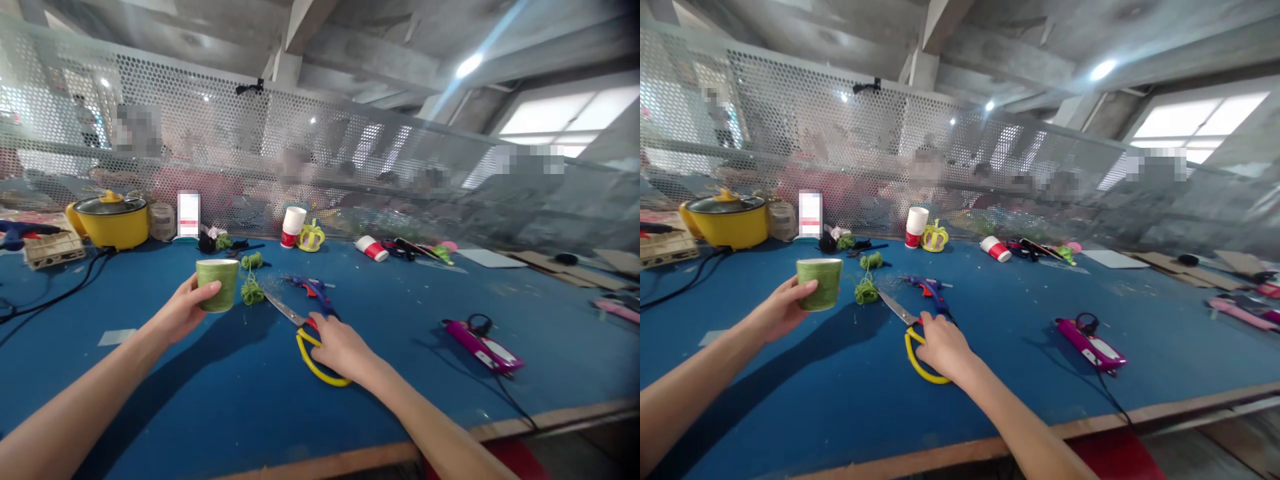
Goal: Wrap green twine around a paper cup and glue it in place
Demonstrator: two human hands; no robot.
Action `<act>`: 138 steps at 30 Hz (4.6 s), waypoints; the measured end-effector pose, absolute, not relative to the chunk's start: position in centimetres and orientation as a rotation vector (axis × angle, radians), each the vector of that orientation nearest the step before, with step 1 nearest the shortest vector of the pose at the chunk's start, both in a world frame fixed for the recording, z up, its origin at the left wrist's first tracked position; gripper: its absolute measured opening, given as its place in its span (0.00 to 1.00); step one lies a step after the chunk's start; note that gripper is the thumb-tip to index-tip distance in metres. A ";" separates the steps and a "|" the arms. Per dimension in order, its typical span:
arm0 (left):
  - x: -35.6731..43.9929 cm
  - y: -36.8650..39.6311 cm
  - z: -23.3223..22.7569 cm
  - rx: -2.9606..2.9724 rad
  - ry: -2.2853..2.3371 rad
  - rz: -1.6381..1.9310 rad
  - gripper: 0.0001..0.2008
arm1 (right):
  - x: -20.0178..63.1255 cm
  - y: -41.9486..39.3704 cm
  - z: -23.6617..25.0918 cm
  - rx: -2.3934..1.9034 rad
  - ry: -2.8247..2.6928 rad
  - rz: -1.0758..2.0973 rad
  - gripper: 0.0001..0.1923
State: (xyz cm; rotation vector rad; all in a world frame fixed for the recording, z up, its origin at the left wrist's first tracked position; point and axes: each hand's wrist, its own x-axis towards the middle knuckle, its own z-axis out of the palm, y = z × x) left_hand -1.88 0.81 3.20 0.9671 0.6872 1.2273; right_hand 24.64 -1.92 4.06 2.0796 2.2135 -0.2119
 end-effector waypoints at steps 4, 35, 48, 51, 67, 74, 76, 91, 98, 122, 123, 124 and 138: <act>-1.9 0.6 3.3 1.066 0.735 1.184 0.29 | 25.8 -1.7 3.6 2.443 2.338 -0.746 0.31; -3.3 0.6 4.3 2.144 1.283 1.489 0.30 | 22.9 -3.5 5.7 1.347 2.381 -2.380 0.35; -2.3 -0.4 4.2 2.074 1.056 1.249 0.33 | 21.2 -1.3 3.2 1.473 2.852 -1.962 0.38; -2.3 -0.4 4.2 2.033 1.011 1.236 0.33 | 21.3 -1.6 3.7 1.441 2.887 -1.916 0.38; -2.0 0.1 3.4 2.007 0.943 1.189 0.33 | 20.8 -1.6 3.1 1.513 2.872 -1.925 0.39; -1.9 0.1 3.4 1.990 0.943 1.182 0.32 | 21.0 -2.1 3.5 1.461 2.927 -1.809 0.36; -1.9 0.1 3.3 1.999 0.954 1.184 0.32 | 20.8 -2.3 3.6 1.499 2.965 -1.772 0.36; -2.5 0.4 3.6 1.235 0.618 1.065 0.26 | 21.7 -1.1 4.6 2.295 2.702 -0.997 0.21; -3.0 0.8 2.9 0.812 0.118 0.850 0.26 | 23.1 -1.0 3.4 2.268 2.263 -0.110 0.22; -1.0 0.8 0.0 0.697 0.051 0.559 0.27 | 18.0 -0.9 6.1 1.427 3.379 -1.480 0.15; -1.1 0.8 -0.1 0.697 0.057 0.560 0.28 | 18.0 -0.8 6.0 1.419 3.353 -1.532 0.16; -1.1 0.8 -0.2 0.698 0.062 0.558 0.28 | 17.9 -0.8 5.9 1.422 3.325 -1.570 0.17; -2.4 1.0 2.2 1.094 0.502 0.909 0.28 | 18.9 1.8 5.4 2.051 3.278 -1.013 0.14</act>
